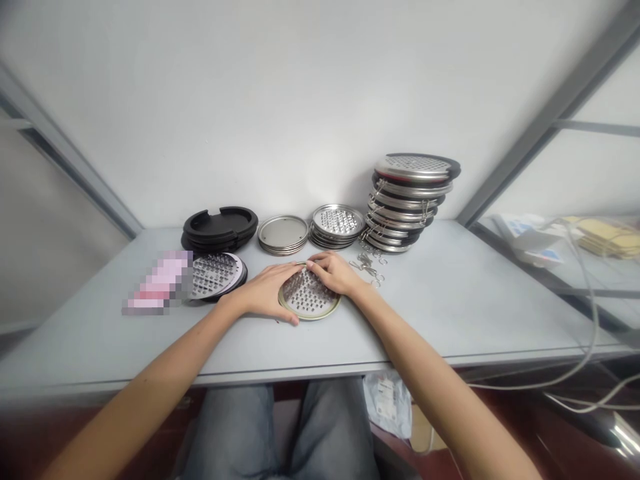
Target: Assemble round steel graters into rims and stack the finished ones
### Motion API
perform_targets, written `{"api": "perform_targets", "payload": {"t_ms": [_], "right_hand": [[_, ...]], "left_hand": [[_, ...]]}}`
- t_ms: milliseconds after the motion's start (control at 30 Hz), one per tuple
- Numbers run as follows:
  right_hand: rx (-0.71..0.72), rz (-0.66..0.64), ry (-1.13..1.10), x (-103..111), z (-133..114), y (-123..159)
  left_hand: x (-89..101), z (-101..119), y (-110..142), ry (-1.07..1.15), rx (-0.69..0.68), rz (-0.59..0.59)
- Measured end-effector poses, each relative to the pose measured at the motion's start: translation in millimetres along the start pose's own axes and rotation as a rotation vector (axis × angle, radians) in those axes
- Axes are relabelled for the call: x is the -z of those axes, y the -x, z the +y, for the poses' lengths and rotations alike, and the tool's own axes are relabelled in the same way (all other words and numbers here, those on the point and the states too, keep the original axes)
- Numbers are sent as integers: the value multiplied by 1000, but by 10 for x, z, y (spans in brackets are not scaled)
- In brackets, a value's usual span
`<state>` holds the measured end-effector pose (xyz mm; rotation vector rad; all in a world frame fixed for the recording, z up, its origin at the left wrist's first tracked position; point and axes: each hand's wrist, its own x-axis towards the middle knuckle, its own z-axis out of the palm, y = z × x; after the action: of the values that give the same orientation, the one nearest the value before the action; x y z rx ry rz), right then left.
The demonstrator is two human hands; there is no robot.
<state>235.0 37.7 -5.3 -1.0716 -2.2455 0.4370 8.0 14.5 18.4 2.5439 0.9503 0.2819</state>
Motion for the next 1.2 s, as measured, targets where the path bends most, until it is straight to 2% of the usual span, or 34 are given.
{"api": "perform_targets", "payload": {"t_ms": [233, 667, 933, 1200], "right_hand": [[-99, 44, -106, 8, 36, 8], [-119, 1, -93, 21, 17, 5], [-123, -3, -167, 4, 1, -37], [-119, 28, -200, -57, 102, -68]], "left_hand": [[21, -2, 17, -7, -19, -17], [21, 4, 24, 36, -24, -9], [3, -16, 24, -4, 5, -28], [-5, -3, 25, -11, -7, -19]]}}
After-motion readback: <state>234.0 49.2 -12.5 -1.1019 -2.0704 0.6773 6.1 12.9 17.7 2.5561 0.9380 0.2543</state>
